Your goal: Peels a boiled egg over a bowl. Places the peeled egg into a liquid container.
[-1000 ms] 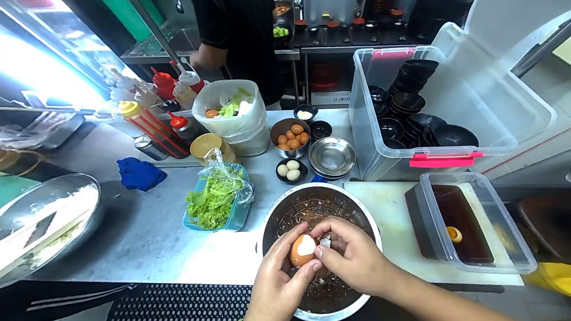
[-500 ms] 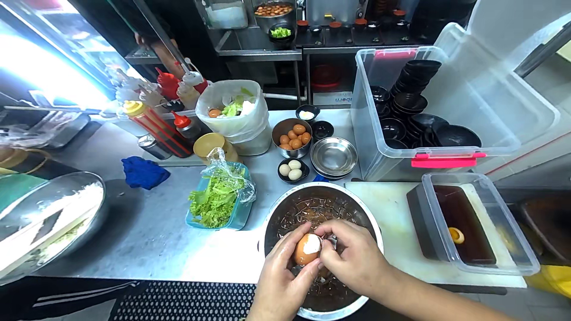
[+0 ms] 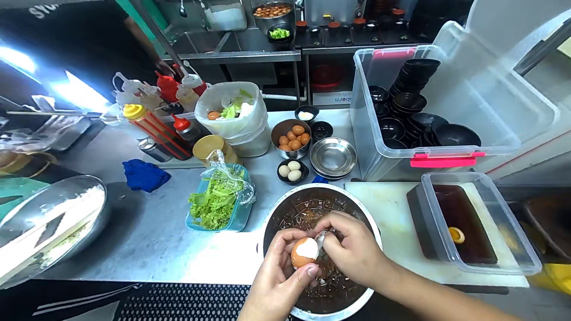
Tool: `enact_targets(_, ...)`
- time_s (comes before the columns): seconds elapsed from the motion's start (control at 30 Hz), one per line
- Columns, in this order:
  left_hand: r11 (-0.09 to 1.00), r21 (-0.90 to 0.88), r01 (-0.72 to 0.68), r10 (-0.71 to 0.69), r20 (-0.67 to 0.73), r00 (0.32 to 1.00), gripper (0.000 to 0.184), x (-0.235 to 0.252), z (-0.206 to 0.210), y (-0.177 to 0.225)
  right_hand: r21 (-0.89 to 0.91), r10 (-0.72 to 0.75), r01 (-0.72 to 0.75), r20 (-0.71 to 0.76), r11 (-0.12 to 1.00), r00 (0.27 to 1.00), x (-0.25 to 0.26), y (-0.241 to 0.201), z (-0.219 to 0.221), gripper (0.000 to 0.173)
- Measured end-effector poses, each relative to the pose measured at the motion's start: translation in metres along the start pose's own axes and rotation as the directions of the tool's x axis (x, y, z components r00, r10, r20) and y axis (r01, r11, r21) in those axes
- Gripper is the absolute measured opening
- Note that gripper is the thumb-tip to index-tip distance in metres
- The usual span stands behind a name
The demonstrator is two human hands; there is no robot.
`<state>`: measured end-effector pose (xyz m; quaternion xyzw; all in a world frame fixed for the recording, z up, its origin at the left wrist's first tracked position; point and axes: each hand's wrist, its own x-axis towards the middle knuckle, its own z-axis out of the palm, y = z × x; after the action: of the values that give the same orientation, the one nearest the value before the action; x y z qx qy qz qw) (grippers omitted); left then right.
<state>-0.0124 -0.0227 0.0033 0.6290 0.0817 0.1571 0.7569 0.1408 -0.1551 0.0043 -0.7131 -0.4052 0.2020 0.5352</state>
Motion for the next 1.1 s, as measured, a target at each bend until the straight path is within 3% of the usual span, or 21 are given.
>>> enact_targets(0.1, 0.994, -0.113, 0.016, -0.01, 0.054, 0.999, 0.053, 0.004, -0.008, -0.002, 0.183, 0.177, -0.191, 0.09, 0.964, 0.98, 0.003, -0.008, -0.004, 0.019)
enact_targets(0.23, 1.0, -0.003, 0.02, -0.02, -0.059, 0.998, 0.07, 0.007, -0.006, -0.002, 0.356, 0.295, -0.357, 0.218, 0.864, 0.93, 0.007, -0.016, -0.007, 0.018)
enact_targets(0.63, 0.978, -0.198, 0.06, -0.069, -0.04, 0.997, 0.064, 0.011, -0.012, -0.003, 0.488, 0.289, -0.287, 0.074, 0.824, 0.955, 0.003, -0.009, -0.009, 0.02)
enact_targets(0.77, 0.981, -0.191, 0.04, -0.045, -0.025, 0.999, 0.068, 0.011, -0.014, -0.004, 0.407, 0.199, -0.258, 0.182, 0.876, 0.963, 0.005, -0.002, -0.018, 0.032)
enact_targets(0.87, 0.981, -0.191, 0.028, -0.039, -0.05, 0.998, 0.069, 0.012, -0.011, -0.004, 0.317, 0.132, -0.209, 0.248, 0.925, 0.96, 0.006, -0.004, -0.017, 0.023)
enact_targets(0.97, 0.988, -0.153, 0.003, -0.012, -0.057, 0.998, 0.06, 0.012, -0.007, -0.003, 0.335, 0.043, -0.144, 0.291, 0.931, 0.956, 0.005, -0.005, -0.008, 0.039)
enact_targets(1.1, 0.994, -0.103, -0.027, 0.021, -0.065, 0.998, 0.059, 0.01, -0.005, -0.005, 0.363, 0.049, -0.156, 0.287, 0.919, 0.957, 0.005, -0.007, -0.004, 0.035)
